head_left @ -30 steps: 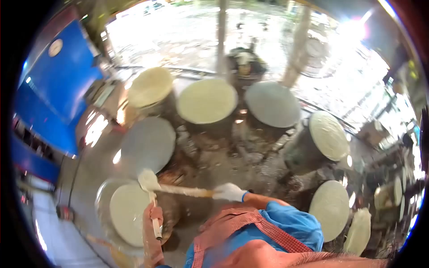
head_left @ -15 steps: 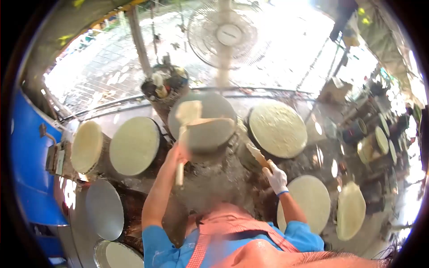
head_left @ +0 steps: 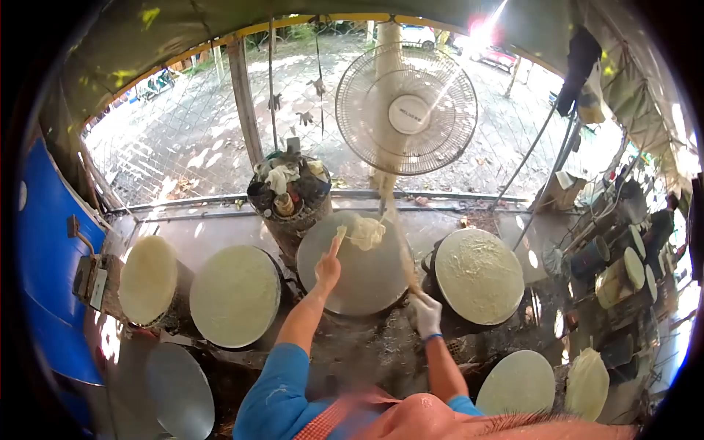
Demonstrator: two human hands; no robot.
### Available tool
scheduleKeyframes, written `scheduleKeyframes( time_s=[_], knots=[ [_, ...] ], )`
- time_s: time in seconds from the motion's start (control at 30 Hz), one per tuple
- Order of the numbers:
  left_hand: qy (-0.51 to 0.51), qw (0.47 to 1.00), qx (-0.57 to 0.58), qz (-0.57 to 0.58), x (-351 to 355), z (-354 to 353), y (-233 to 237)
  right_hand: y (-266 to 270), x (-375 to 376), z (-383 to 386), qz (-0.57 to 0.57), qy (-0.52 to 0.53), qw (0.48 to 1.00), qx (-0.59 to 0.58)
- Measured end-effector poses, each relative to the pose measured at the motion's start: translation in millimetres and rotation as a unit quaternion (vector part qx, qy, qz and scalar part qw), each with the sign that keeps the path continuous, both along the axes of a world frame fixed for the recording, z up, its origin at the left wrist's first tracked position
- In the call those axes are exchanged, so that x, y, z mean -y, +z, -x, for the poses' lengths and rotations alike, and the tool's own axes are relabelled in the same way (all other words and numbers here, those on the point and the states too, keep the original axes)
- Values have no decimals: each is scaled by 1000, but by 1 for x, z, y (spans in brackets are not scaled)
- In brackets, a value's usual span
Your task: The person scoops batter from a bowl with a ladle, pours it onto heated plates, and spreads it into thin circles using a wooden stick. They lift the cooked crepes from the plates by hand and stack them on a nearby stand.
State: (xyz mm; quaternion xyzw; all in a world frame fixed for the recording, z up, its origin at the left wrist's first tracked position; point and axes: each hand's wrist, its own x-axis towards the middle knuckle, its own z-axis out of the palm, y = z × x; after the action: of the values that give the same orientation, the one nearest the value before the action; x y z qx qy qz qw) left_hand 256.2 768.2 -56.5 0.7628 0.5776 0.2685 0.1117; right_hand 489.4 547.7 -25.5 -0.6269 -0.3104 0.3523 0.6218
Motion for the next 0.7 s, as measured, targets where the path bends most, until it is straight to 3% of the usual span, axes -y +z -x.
scheduleKeyframes(
  time_s=[0.03,0.07,0.1,0.17,0.23,0.27,0.3,0.33,0.37,0.4,0.43,0.5,0.57,0.6,0.63,0.7],
  knots=[
    [-15,1000,6,-17,-1,-1,0,-53,-26,2,-114,9,970,212],
    [-12,998,66,-17,-3,-5,10,-45,-22,2,-3,11,925,381],
    [-10,993,120,-20,-8,-7,30,-24,-21,6,106,13,842,528],
    [-11,977,212,-21,-13,11,62,28,-25,7,309,62,826,468],
    [-45,961,271,-33,-6,36,76,1,-32,8,137,15,963,231],
    [-74,954,287,-53,-2,48,77,-36,-51,21,86,11,995,51],
    [-102,956,271,-47,11,65,64,-40,-66,43,75,1,997,7],
    [-102,964,244,20,29,83,49,-30,-78,57,152,55,985,61],
    [-97,968,212,89,54,102,34,-23,-88,58,129,103,957,237],
    [-96,972,196,86,80,120,18,5,-81,56,127,44,934,331],
    [-98,976,177,81,105,139,5,41,-74,52,204,47,904,373],
    [-77,977,169,102,145,172,-7,0,-59,4,125,24,954,272],
    [-63,975,179,118,173,189,-4,-22,-46,27,6,-8,998,-54],
    [-70,975,175,117,175,194,-3,-36,-50,49,157,-36,987,19],
    [-74,975,173,114,178,197,-3,-51,-59,77,88,-31,996,-2],
    [-71,977,160,124,187,199,-3,-50,-77,88,-44,78,991,97]
  ],
)
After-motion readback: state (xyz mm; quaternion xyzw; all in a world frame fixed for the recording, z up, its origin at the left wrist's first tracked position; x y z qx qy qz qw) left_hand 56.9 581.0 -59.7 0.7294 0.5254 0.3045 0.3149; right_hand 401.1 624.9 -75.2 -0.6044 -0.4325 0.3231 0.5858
